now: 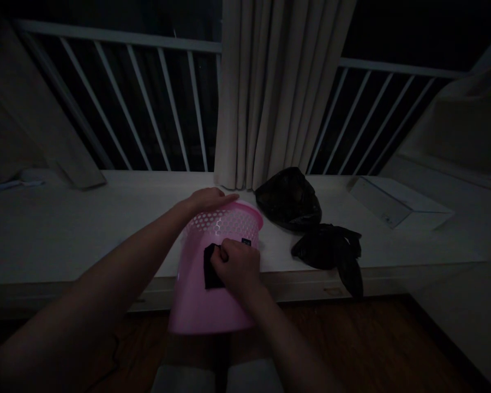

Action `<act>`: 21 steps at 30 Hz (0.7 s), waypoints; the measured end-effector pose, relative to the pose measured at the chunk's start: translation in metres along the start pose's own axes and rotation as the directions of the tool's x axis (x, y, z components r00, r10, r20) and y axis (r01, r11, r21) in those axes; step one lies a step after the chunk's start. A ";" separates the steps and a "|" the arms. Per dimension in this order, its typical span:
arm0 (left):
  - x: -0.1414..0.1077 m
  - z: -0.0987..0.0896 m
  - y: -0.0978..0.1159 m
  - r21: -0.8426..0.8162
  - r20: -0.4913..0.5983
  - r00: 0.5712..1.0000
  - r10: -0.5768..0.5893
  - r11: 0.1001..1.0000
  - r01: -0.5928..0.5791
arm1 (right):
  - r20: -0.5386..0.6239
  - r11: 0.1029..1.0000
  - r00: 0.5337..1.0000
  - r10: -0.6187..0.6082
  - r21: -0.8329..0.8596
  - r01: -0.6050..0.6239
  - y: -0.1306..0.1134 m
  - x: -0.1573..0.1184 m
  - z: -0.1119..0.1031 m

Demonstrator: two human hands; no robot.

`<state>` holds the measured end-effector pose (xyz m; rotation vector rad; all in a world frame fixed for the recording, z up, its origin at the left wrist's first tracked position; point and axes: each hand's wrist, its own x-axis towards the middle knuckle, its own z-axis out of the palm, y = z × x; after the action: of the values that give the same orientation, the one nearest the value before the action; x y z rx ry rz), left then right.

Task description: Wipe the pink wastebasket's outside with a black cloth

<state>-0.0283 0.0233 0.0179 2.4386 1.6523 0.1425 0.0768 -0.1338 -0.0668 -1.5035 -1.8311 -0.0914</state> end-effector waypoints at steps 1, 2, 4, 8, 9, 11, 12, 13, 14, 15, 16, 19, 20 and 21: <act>0.003 -0.003 -0.002 -0.042 0.060 0.998 0.033 0.999 -0.031 | 0.003 1.000 1.000 0.002 0.001 -0.002 0.000 0.000 0.000; 0.006 -0.006 -0.003 -0.078 0.101 0.993 0.065 0.995 -0.057 | 0.002 1.000 1.000 0.005 0.001 -0.005 0.000 0.000 0.000; 0.011 -0.008 -0.002 -0.118 0.128 0.988 0.086 0.990 -0.071 | -0.002 1.000 1.000 0.015 -0.003 -0.015 0.001 0.001 0.000; 0.016 -0.007 0.005 -0.134 0.144 0.988 0.062 0.990 -0.043 | 0.018 0.999 0.999 0.028 -0.031 -0.027 0.005 0.001 -0.001; 0.017 -0.007 0.006 -0.150 0.149 0.987 0.054 0.988 -0.031 | 0.026 0.999 0.999 0.027 -0.037 -0.026 0.006 0.001 -0.002; 0.017 -0.007 0.007 -0.210 0.177 0.984 0.030 0.978 0.008 | 0.037 0.999 0.999 0.021 -0.038 -0.020 0.007 0.000 -0.002; 0.015 -0.008 0.006 -0.252 0.210 0.978 0.013 0.967 0.041 | 0.037 0.999 0.999 0.016 -0.034 -0.015 0.007 0.000 -0.002; 0.014 -0.009 0.005 -0.297 0.261 0.965 0.002 0.952 0.078 | 0.038 1.000 0.999 0.010 -0.028 -0.009 0.006 0.000 -0.002; 0.012 -0.010 0.003 -0.336 0.325 0.946 -0.003 0.934 0.118 | 0.038 1.000 0.999 0.004 -0.021 -0.003 0.005 -0.001 -0.002; 0.009 -0.012 0.001 -0.368 0.389 0.921 -0.002 0.916 0.158 | 0.041 1.000 0.999 -0.003 -0.015 0.004 0.005 -0.001 -0.001; 0.007 -0.013 0.000 -0.385 0.441 0.898 -0.006 0.902 0.195 | 0.045 1.000 0.999 -0.009 -0.010 0.009 0.004 0.000 -0.001; 0.003 -0.017 -0.003 -0.357 0.479 0.875 -0.067 0.896 0.264 | 0.047 1.000 0.999 -0.024 -0.007 0.024 0.001 0.000 0.000; 0.003 -0.017 -0.003 -0.340 0.475 0.876 -0.081 0.901 0.268 | 0.042 0.999 0.999 -0.031 -0.007 0.031 0.001 0.000 0.000; 0.004 -0.017 -0.003 -0.329 0.477 0.875 -0.077 0.908 0.259 | 0.036 0.999 0.999 -0.037 -0.008 0.037 0.001 0.000 0.000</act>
<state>-0.0330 0.0299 0.0337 1.8427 1.4511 -0.1172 0.0781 -0.1335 -0.0672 -1.4864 -1.8898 -0.0903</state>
